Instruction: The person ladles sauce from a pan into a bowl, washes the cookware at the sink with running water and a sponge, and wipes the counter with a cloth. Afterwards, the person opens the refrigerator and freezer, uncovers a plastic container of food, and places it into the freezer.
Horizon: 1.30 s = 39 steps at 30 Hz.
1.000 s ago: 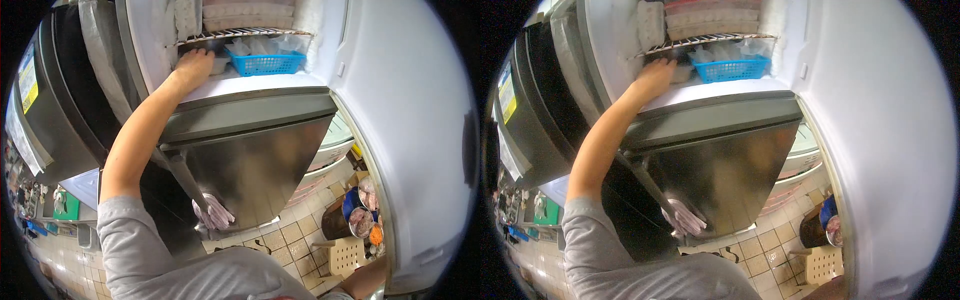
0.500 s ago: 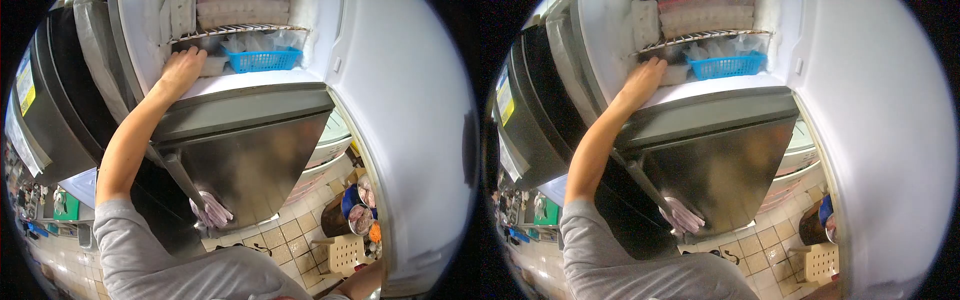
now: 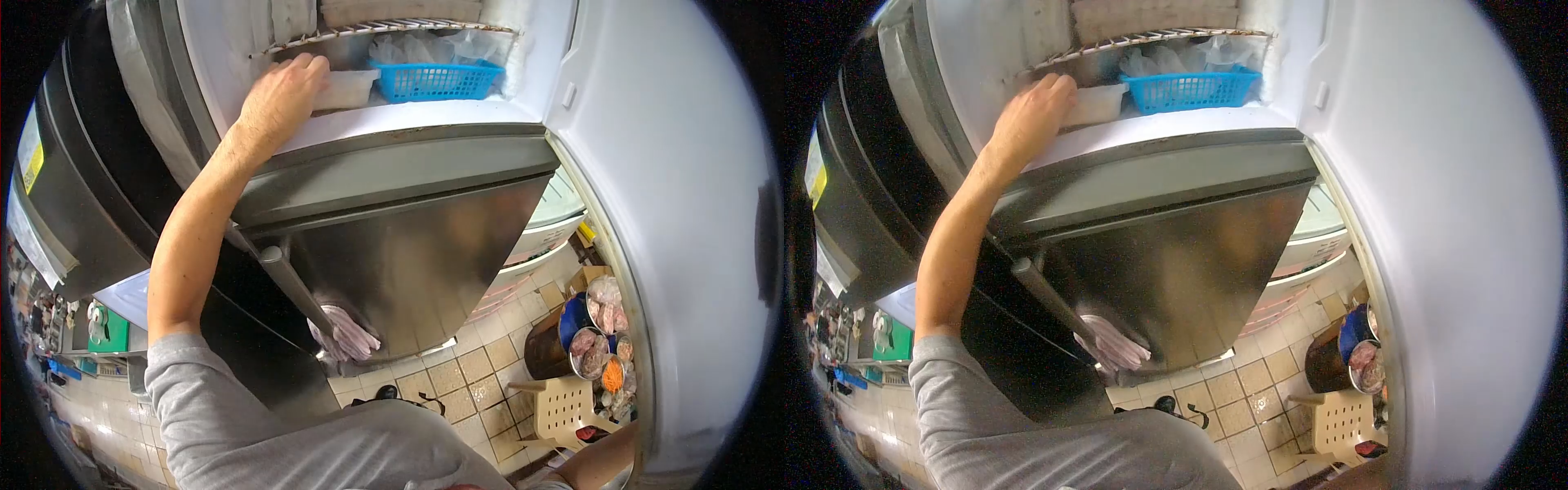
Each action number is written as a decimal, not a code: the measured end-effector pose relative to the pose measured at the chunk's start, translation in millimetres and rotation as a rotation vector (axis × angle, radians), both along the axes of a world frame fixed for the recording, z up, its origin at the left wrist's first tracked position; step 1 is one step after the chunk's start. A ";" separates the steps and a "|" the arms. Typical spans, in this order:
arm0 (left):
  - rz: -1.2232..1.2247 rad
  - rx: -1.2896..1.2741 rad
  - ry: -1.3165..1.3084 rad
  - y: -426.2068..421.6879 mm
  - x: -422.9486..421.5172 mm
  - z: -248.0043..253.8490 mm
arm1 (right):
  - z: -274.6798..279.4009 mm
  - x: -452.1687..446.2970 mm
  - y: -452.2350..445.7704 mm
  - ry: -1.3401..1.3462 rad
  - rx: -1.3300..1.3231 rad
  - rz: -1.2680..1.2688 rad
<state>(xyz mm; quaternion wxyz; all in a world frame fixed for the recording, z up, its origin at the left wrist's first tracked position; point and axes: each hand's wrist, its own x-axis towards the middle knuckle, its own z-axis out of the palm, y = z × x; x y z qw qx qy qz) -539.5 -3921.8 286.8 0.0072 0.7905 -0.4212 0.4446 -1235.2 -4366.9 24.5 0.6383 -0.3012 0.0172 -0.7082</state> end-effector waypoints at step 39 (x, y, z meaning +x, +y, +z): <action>-0.684 -0.013 -0.331 36.2 -280.2 -16.9 | 101.2 330.4 246.7 0.165 -0.202 1.273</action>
